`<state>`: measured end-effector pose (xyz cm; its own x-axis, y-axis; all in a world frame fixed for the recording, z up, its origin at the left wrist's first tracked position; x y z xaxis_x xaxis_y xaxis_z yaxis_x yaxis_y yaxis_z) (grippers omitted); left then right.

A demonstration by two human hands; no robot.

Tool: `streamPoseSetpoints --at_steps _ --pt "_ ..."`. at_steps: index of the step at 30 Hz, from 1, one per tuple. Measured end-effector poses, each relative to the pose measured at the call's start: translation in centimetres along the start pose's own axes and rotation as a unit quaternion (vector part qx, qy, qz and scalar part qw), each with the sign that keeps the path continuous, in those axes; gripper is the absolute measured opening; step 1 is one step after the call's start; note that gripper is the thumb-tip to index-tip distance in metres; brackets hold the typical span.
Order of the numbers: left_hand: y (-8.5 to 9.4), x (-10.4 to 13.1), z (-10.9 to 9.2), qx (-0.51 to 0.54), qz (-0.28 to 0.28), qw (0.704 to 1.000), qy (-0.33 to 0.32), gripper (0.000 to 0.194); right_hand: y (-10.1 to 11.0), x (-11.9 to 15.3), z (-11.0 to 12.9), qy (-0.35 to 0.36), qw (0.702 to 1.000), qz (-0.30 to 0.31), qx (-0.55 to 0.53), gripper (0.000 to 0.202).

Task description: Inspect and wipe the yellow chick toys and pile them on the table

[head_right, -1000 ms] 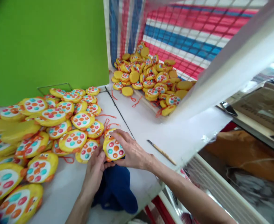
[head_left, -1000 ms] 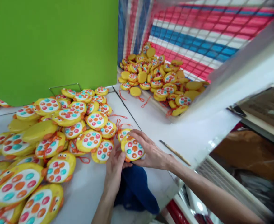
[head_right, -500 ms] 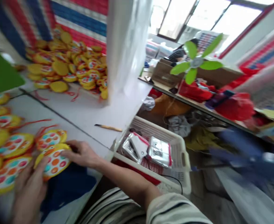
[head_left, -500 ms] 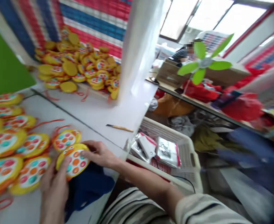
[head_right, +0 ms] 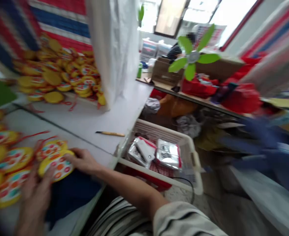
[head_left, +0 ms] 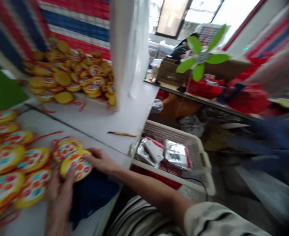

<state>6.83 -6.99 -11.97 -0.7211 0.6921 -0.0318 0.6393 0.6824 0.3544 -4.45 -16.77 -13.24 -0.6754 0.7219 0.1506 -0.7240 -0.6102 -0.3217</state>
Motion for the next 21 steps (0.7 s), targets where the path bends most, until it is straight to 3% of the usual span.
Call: streamPoseSetpoints --at_steps 3,6,11,16,21 --pt "-0.6 0.9 -1.8 0.083 0.004 0.996 0.015 0.055 0.5 0.5 0.6 -0.022 1.000 -0.002 -0.016 0.052" --pt "-1.0 1.2 -1.3 0.131 -0.018 0.990 0.056 0.053 1.0 0.3 1.0 -0.013 1.000 -0.012 0.016 0.047" --pt "-1.0 1.5 -0.7 0.189 -0.018 0.976 0.105 0.054 0.3 1.0 1.6 -0.001 0.998 0.058 0.011 0.047" --pt "-0.6 1.9 -2.8 0.168 0.072 0.982 0.045 0.066 -0.1 1.4 2.1 0.026 0.999 0.039 0.009 0.044" --pt "0.4 2.9 -3.0 0.174 0.089 0.980 0.035 0.069 -0.4 1.4 2.0 0.009 0.996 0.088 0.021 0.041"
Point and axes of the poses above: each hand's wrist, its own x-axis away from the middle knuckle, its own y-axis out of the back of the hand, z = x × y, the point moved 3 cm from there along -x, towards the middle knuckle, and after that the axes turned 1 degree about x, right-handed, at the moved point
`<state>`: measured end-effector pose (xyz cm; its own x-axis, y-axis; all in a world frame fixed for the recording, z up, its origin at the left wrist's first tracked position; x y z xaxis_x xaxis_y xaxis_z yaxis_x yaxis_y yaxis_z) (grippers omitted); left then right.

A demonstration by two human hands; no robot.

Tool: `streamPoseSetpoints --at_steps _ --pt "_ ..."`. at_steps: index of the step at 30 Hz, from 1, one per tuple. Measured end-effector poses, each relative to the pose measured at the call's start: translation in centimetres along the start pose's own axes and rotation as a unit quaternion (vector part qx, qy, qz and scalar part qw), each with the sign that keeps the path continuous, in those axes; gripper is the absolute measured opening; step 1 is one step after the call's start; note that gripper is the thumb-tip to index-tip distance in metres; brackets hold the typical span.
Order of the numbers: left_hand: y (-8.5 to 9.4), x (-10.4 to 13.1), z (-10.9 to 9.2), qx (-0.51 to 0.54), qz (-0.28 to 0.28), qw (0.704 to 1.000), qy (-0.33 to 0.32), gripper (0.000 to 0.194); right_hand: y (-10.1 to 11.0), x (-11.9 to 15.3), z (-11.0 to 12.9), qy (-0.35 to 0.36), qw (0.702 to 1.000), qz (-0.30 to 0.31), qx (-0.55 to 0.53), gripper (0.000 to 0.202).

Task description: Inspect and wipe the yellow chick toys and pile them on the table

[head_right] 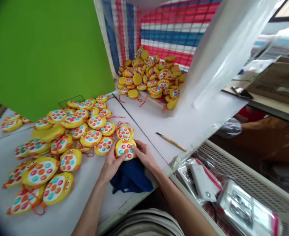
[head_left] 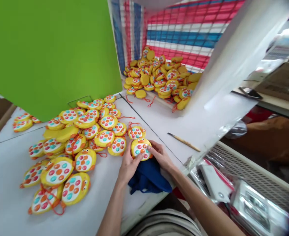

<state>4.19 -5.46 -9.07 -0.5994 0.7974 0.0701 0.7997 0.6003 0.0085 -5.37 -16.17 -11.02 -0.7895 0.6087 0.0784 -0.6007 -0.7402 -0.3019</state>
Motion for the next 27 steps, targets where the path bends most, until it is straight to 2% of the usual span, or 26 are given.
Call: streamPoseSetpoints --at_steps 5,10,14,19,22,25,27 --pt "0.4 0.3 0.8 0.029 -0.007 1.000 0.001 0.063 -0.1 0.0 -0.1 -0.006 0.999 -0.009 0.037 0.037" --pt "1.1 0.1 1.7 0.021 -0.103 0.993 0.057 0.051 -1.0 0.3 0.1 -0.013 0.997 0.013 0.068 0.035" --pt "1.4 0.2 1.5 0.028 -0.102 0.992 0.062 0.049 -1.2 0.4 0.4 -0.022 0.997 0.013 0.080 0.042" --pt "1.5 0.5 1.5 0.090 -0.085 0.990 0.066 0.051 -0.8 0.6 0.6 -0.007 0.994 0.003 0.111 0.045" --pt "1.7 0.6 2.2 0.097 -0.105 0.986 0.082 0.052 -1.1 0.8 0.6 0.005 0.993 0.032 0.112 0.045" --pt "1.9 0.7 2.8 0.100 -0.140 0.980 0.102 0.054 -1.7 0.9 0.4 0.032 0.987 0.075 0.141 0.059" --pt "2.0 0.7 3.0 0.111 -0.149 0.977 0.101 0.054 -1.9 0.9 0.3 0.043 0.980 0.062 0.183 0.068"
Point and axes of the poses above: each hand's wrist, its own x-axis away from the middle knuckle, its own y-axis out of the back of the hand, z = x × y, the point moved 3 cm from there along -x, towards the middle knuckle, and after that the axes turned 1 degree about x, right-handed, at the moved point
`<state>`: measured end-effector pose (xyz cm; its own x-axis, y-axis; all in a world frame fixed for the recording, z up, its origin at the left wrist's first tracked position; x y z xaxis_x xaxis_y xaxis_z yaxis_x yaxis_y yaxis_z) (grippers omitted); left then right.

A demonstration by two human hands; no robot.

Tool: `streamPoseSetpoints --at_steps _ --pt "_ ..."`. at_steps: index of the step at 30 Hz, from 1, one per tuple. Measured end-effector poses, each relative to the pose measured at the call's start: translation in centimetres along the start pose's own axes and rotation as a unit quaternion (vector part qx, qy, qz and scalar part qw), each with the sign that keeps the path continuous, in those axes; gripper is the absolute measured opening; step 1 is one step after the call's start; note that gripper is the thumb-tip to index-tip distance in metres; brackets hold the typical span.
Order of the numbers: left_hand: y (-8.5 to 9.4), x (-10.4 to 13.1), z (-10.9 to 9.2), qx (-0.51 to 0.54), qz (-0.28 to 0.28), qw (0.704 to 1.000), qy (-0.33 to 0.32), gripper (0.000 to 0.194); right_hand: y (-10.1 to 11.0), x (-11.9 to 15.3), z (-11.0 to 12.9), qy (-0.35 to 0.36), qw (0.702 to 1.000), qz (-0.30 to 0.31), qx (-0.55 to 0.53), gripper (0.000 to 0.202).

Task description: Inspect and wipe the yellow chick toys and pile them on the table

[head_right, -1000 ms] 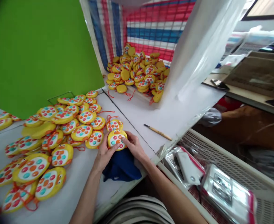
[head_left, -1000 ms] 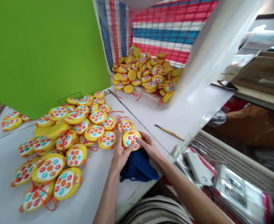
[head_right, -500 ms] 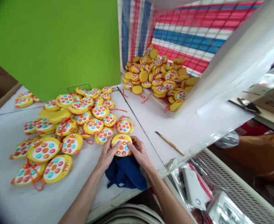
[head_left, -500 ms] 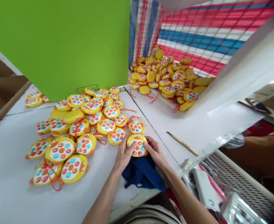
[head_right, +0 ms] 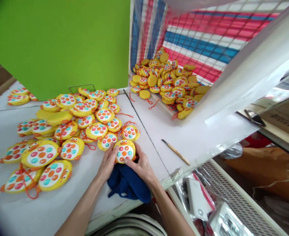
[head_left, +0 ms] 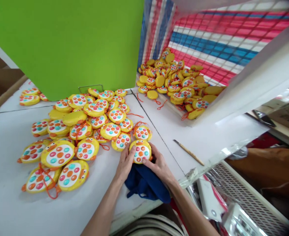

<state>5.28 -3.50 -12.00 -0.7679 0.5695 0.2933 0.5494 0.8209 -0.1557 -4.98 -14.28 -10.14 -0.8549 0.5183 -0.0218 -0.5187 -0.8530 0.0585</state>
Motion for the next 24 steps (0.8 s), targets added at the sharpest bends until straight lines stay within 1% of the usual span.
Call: streamPoseSetpoints --at_steps 3,5,7,8,10,11,12,14,17,20,22,24 --pt "-0.3 0.0 -0.2 0.033 0.044 0.998 -0.009 0.057 -0.1 -0.2 -0.2 -0.009 0.998 -0.042 0.037 0.065" --pt "-0.6 0.0 -0.4 0.047 0.087 0.995 -0.005 0.060 -0.1 -0.2 -0.3 -0.010 0.998 -0.048 0.039 0.064" --pt "-0.6 0.0 -0.5 0.031 0.106 0.994 -0.010 0.061 -0.1 -0.2 -0.2 -0.004 0.999 -0.041 0.032 0.065" --pt "-0.5 0.1 -0.5 0.012 0.098 0.995 -0.018 0.061 -0.1 -0.2 -0.1 -0.002 0.999 -0.032 0.025 0.065" --pt "-0.2 0.1 -0.6 -0.026 0.064 0.997 -0.037 0.060 -0.1 -0.2 -0.1 -0.004 1.000 -0.014 -0.005 0.061" --pt "-0.1 0.1 -0.5 -0.037 0.048 0.997 -0.042 0.059 -0.1 -0.2 -0.1 -0.011 1.000 -0.007 -0.024 0.057" --pt "0.0 0.1 -0.5 -0.038 0.046 0.997 -0.043 0.057 -0.1 -0.2 -0.1 -0.022 0.999 -0.006 -0.041 0.051" --pt "-0.2 0.0 -0.5 -0.022 0.068 0.997 -0.037 0.055 -0.1 -0.4 -0.3 -0.050 0.997 -0.015 -0.053 0.041" --pt "-0.5 0.0 -0.6 -0.001 0.101 0.994 -0.031 0.052 -0.1 -0.6 -0.5 -0.077 0.996 -0.031 -0.039 0.036" --pt "-0.7 0.0 -0.5 0.010 0.105 0.994 -0.016 0.058 0.1 -0.6 -0.6 -0.084 0.992 -0.068 -0.068 0.036" --pt "-0.7 0.1 -0.3 0.017 0.099 0.995 0.000 0.065 0.4 -0.6 -0.9 -0.118 0.980 -0.105 -0.122 0.037" --pt "-0.7 0.1 -0.2 0.022 0.086 0.996 0.012 0.066 1.0 -0.8 -1.2 -0.160 0.961 -0.146 -0.174 0.038"
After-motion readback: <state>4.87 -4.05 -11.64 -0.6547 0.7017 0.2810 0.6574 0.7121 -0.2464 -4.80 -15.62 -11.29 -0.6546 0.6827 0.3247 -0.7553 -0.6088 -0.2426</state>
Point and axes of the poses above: each hand's wrist, its own x-axis away from the middle knuckle, its own y-axis out of the back of the hand, z = x × y, the point moved 3 cm from there along -x, towards the middle knuckle, and after that the axes turned 1 degree about x, right-handed, at the moved point
